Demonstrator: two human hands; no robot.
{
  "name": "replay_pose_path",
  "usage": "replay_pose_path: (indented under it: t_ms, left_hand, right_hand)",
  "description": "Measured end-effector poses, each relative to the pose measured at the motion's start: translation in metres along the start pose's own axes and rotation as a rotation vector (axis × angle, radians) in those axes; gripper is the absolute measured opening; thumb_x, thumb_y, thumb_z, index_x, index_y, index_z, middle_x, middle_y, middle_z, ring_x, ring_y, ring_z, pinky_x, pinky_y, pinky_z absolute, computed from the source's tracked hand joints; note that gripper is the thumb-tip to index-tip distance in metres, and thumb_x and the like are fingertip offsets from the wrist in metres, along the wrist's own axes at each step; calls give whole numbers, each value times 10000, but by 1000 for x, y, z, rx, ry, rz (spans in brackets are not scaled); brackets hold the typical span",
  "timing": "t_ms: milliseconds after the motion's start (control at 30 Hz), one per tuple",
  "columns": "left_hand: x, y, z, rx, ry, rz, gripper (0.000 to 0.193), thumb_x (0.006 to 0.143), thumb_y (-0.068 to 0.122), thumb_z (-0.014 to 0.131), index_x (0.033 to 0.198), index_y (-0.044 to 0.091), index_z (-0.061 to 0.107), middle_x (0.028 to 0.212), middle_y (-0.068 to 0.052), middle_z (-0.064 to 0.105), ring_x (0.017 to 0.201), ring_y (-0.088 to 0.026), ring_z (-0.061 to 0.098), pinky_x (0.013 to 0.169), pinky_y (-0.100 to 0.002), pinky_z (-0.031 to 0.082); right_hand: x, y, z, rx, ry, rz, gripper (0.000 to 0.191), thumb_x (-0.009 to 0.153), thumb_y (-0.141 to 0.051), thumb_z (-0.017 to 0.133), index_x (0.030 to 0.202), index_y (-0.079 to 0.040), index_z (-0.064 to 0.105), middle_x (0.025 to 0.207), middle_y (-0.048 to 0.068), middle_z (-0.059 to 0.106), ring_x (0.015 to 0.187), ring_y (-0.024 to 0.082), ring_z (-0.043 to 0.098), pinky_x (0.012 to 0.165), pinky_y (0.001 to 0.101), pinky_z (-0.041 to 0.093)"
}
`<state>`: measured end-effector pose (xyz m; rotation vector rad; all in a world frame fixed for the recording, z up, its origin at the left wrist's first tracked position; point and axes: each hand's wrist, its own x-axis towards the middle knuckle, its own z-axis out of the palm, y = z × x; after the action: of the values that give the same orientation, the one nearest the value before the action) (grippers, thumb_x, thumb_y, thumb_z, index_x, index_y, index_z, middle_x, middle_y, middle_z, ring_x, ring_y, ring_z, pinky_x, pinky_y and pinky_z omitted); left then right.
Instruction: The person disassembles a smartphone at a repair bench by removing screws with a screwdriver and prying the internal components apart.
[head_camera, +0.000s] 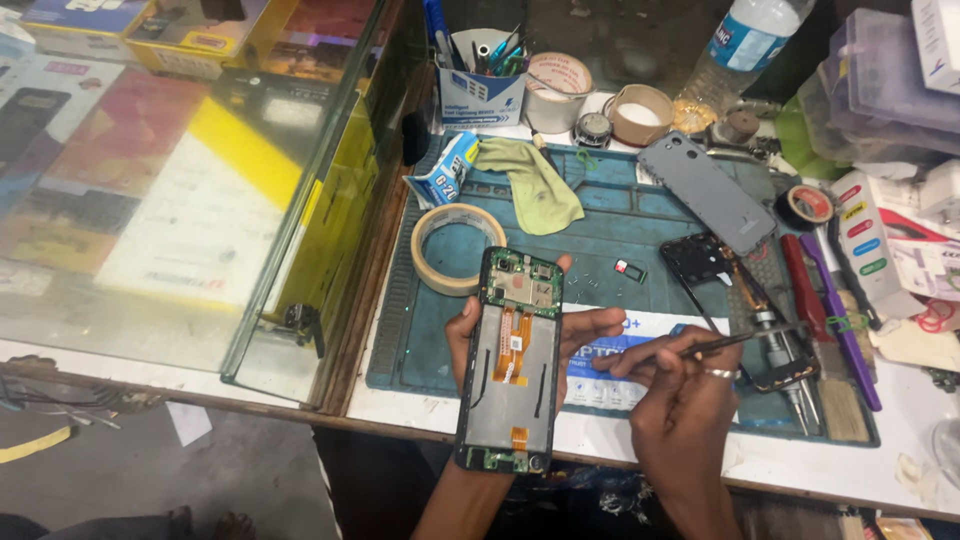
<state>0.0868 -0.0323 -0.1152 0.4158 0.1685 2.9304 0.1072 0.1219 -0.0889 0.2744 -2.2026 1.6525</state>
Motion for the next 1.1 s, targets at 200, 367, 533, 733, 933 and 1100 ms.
replay_pose_path:
  t_ms: [200,367,533,733,933,1100]
  left_hand:
    - [1,1,2,73,-8,16,924,1037,605,174,1655,-78,238,1268,-487,561,1271,-541,586,1224,-554,353]
    - [0,2,4,14,9,-25,928,985,628,158,1634,-31,241,1277,-481,564,1245,-533,591,1172,-497,380]
    - [0,7,10,-39,45,-45,930,990,604,169,1617,-79,244,1240,-502,573,1185,-514,621,885,-345,509]
    - [1,9,18,-218,-53,-69,954,992,571,206,1555,-196,266,1154,-509,592,896,-420,710,750,-305,568]
    - [-3,11,23,-193,13,-37,991,963,592,295,1546,-209,256,972,-446,652,767,-383,676,757,-330,516]
    - [-7,8,21,-88,50,46,990,1006,586,307,1585,-216,277,760,-215,629,702,-302,593,894,-408,442]
  right_hand:
    - [1,-12,-6,175,59,-67,111,1116,-24,380,1181,-4,293,878,178,631,853,248,734,856,406,639]
    - [1,-8,-1,-90,-46,59,57,1060,-14,368,1100,3,330,816,188,666,798,265,768,754,406,657]
    - [-7,3,-2,161,25,46,53,1104,-25,363,1114,0,317,915,205,618,848,273,757,829,408,632]
    - [-11,0,-11,171,134,25,141,1132,-40,434,1258,7,392,754,137,649,665,149,675,641,264,580]
    - [-2,-13,-3,-312,139,49,175,990,-13,707,1157,20,667,650,78,653,577,51,493,491,232,327]
    - [-1,-20,-3,-228,132,22,238,1019,-21,661,1241,26,587,646,-4,593,586,0,492,512,181,324]
